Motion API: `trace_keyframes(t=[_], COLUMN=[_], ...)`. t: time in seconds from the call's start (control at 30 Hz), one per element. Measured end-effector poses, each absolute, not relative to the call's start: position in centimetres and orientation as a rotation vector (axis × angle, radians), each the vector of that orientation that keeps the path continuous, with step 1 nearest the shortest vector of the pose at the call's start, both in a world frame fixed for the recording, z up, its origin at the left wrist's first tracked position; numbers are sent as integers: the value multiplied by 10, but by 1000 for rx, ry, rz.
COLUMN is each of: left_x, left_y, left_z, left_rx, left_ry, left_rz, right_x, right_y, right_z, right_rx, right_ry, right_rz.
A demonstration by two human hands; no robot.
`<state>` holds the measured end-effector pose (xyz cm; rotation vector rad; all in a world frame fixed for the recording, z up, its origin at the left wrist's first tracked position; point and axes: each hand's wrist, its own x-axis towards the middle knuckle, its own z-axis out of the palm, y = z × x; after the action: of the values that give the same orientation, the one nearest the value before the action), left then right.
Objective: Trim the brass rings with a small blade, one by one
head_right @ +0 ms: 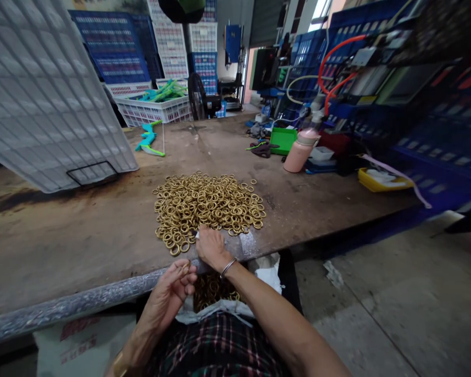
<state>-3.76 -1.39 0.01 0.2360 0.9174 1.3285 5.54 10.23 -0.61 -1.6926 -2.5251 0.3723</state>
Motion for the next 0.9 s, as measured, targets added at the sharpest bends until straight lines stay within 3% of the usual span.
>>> trace_keyframes(t=[0.17, 0.47, 0.7, 0.9], left_x=[-42, -43, -43, -50], left_y=[-13, -10, -6, -4], left_z=[-1, -13, -17, -7], left_rx=[222, 373, 395, 256], left_ry=[856, 857, 907, 893], left_rz=[1361, 1397, 1355, 1402], right_x=[67, 78, 75, 86], right_y=[104, 68, 71, 89], right_z=[-6, 12, 4, -6], right_rx=[-1601, -1000, -1037, -1339], right_ry=[-2443, -2144, -2198, -2258], right_rz=[498, 1357, 1237, 783])
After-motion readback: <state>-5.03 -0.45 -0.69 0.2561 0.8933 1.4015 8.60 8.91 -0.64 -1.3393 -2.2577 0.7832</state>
